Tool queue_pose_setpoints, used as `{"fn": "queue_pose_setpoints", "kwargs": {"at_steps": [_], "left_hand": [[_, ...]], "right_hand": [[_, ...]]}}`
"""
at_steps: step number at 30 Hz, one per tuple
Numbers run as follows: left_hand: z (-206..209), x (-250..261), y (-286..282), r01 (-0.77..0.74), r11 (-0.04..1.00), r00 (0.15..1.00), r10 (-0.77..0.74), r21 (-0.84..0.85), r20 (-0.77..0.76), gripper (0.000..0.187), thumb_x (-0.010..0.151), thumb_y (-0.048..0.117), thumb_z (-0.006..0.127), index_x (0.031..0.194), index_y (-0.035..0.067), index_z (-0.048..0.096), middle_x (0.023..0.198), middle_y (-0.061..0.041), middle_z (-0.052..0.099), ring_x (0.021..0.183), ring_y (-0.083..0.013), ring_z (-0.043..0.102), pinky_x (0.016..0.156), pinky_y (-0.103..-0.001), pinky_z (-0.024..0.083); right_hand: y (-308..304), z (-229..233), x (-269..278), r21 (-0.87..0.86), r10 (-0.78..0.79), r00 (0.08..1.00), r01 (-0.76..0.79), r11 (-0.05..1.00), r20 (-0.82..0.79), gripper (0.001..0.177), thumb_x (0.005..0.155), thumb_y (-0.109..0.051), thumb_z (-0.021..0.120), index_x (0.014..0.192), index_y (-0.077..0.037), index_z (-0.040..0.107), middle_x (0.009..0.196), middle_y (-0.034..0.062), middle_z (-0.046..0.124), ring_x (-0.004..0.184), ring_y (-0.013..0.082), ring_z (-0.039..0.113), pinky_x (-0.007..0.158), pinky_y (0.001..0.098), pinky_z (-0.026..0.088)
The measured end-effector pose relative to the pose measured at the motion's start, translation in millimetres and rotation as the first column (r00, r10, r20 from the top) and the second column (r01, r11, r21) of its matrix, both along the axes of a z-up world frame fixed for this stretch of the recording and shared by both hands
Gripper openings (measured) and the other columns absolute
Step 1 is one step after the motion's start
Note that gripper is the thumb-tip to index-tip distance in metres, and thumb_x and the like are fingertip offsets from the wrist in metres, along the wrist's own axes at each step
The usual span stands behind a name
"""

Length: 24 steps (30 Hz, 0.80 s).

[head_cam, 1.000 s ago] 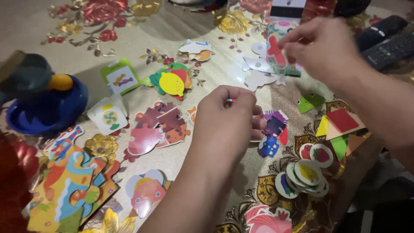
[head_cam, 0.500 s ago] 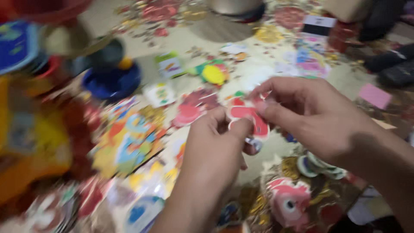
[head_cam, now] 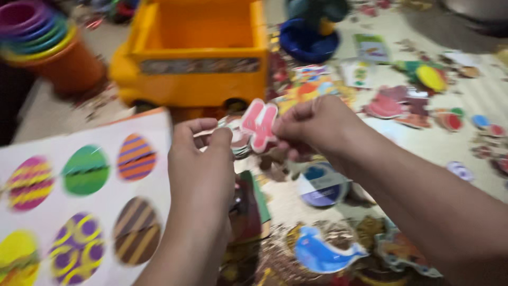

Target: The person sorts through a pile of colorful foam puzzle pieces on a table and places them into matching cutouts in a ring-bound puzzle book. They handle pieces shaped like animals, fruits, and numbers, flipping pages to reach different puzzle layouts.

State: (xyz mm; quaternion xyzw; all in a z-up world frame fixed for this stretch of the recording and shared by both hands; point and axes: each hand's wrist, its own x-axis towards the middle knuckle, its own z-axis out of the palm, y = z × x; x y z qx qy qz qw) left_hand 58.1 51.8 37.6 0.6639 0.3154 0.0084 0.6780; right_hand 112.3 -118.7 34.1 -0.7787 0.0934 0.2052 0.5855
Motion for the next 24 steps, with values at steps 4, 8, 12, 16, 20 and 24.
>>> {"fn": "queue_pose_setpoints", "kwargs": {"at_steps": [4, 8, 12, 16, 20, 24], "left_hand": [[1, -4, 31, 0.026, 0.999, 1.000, -0.026, -0.027, 0.006, 0.028, 0.089, 0.019, 0.064, 0.115, 0.011, 0.059, 0.091, -0.006, 0.065, 0.064, -0.0113, 0.056, 0.052, -0.030, 0.046], [5, -5, 31, 0.084, 0.996, 0.996, -0.084, -0.016, 0.006, 0.021, 0.089, 0.018, 0.064, 0.107, 0.010, 0.063, 0.087, -0.002, 0.068, 0.063, -0.0098, 0.059, 0.054, -0.027, 0.048], [14, -3, 12, 0.112, 0.991, 0.992, -0.108, -0.066, 0.069, 0.016, 0.089, 0.017, 0.063, 0.101, 0.007, 0.068, 0.086, -0.002, 0.068, 0.062, -0.0110, 0.055, 0.052, -0.030, 0.043], [21, 8, -31, 0.247, 0.960, 0.968, -0.239, -0.129, 0.072, 0.017, 0.090, 0.016, 0.063, 0.103, 0.009, 0.069, 0.087, -0.007, 0.068, 0.064, -0.0137, 0.060, 0.054, -0.029, 0.046], [23, 19, -90, 0.522, 0.853, 0.838, -0.518, 0.027, 0.174, 0.015, 0.086, 0.013, 0.062, 0.097, 0.009, 0.071, 0.088, -0.004, 0.074, 0.067, -0.0128, 0.066, 0.057, -0.028, 0.050], [24, 37, -161, 0.746, 0.665, 0.644, -0.715, -0.020, 0.272, 0.015, 0.086, 0.016, 0.063, 0.092, 0.005, 0.071, 0.088, -0.006, 0.073, 0.068, -0.0130, 0.069, 0.061, -0.029, 0.057]], "right_hand": [[46, -11, 18, -0.101, 0.010, 0.999, -0.006, 0.995, 0.037, 0.013, 0.087, -0.010, 0.074, 0.089, 0.003, 0.074, 0.069, 0.0089, 0.073, 0.059, 0.0148, 0.070, 0.051, 0.0279, 0.055], [55, -1, 11, -0.307, 0.040, 0.993, -0.006, 0.952, 0.107, 0.016, 0.087, -0.013, 0.074, 0.089, 0.003, 0.070, 0.067, 0.0109, 0.072, 0.055, 0.0173, 0.067, 0.047, 0.0324, 0.050], [35, 21, -8, -0.447, 0.060, 0.988, 0.012, 0.895, 0.146, 0.015, 0.088, -0.020, 0.071, 0.086, -0.006, 0.073, 0.063, 0.0084, 0.071, 0.050, 0.0169, 0.065, 0.045, 0.0337, 0.047], [4, 43, -25, -0.399, 0.052, 0.979, 0.032, 0.917, 0.199, 0.014, 0.084, -0.019, 0.070, 0.086, -0.006, 0.074, 0.061, 0.0066, 0.070, 0.051, 0.0112, 0.065, 0.048, 0.0318, 0.050], [-51, 64, -40, -0.586, 0.112, 0.969, 0.039, 0.809, 0.218, 0.018, 0.085, -0.025, 0.070, 0.095, -0.011, 0.077, 0.061, 0.0052, 0.070, 0.050, 0.0119, 0.059, 0.049, 0.0363, 0.048], [-131, 65, -54, -0.606, 0.102, 0.967, 0.063, 0.793, 0.234, 0.027, 0.080, -0.019, 0.065, 0.103, -0.015, 0.077, 0.064, 0.0023, 0.073, 0.052, 0.0110, 0.065, 0.052, 0.0344, 0.053]]}}
